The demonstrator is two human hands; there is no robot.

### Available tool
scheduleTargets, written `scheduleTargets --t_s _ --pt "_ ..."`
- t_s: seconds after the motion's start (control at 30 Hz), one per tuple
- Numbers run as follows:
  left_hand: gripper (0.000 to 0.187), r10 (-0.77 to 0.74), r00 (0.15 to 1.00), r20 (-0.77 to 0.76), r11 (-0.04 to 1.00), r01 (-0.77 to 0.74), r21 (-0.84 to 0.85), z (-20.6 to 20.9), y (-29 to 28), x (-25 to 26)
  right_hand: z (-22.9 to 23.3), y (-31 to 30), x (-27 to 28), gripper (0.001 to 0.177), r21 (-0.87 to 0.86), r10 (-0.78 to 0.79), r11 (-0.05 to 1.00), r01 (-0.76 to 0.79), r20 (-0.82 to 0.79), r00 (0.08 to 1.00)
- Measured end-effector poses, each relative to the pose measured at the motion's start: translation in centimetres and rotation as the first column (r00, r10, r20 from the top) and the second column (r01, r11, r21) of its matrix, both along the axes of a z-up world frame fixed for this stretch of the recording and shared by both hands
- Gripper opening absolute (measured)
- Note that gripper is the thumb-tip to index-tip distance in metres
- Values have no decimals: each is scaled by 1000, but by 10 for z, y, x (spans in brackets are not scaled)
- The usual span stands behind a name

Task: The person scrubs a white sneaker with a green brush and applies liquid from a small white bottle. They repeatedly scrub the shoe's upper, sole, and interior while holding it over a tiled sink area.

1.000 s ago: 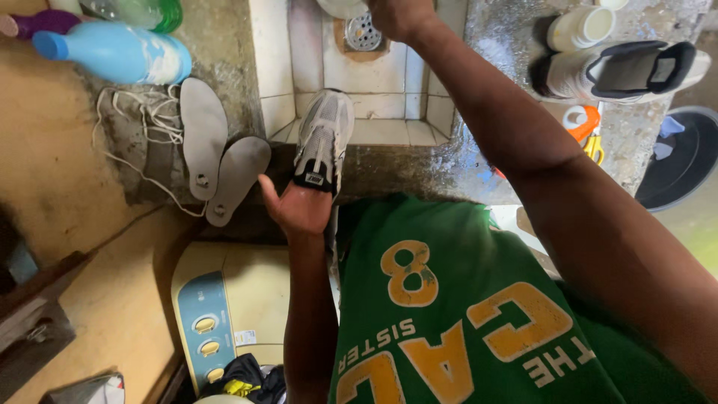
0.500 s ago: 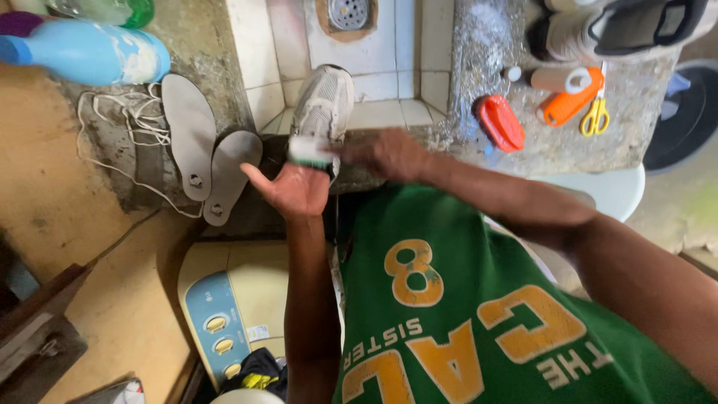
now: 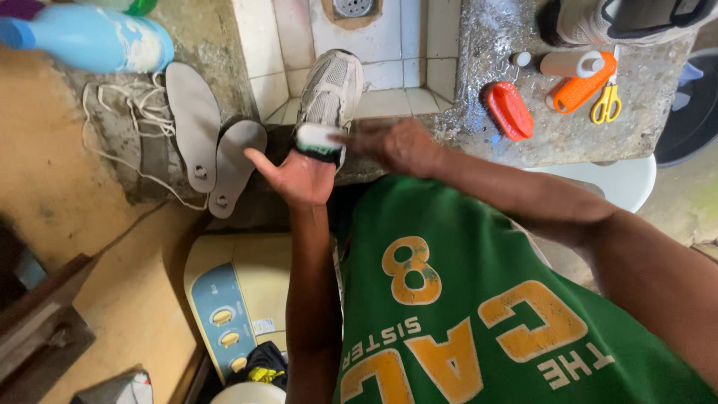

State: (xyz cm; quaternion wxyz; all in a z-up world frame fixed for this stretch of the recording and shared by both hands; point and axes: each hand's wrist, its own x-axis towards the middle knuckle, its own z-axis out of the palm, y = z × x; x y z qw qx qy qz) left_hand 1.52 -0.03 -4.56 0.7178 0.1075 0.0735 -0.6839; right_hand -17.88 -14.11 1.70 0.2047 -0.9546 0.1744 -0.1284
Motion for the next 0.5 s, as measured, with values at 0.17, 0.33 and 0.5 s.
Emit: scheduleTargets --t_s 0.17,0.33,0.5 --pt "124 86 989 -121 996 -82 44 -13 -1 -1 -5 4 -6 67 105 24 994 -7 -161 987" --pt "125 -14 999 -32 1000 14 -5 0 -3 -2 -9 -20 -13 75 -80 -34 997 -3 -455 890" --pt "122 -15 995 -94 1000 14 -6 -6 -7 1 11 -6 -12 73 19 130 991 -130 -237 963"
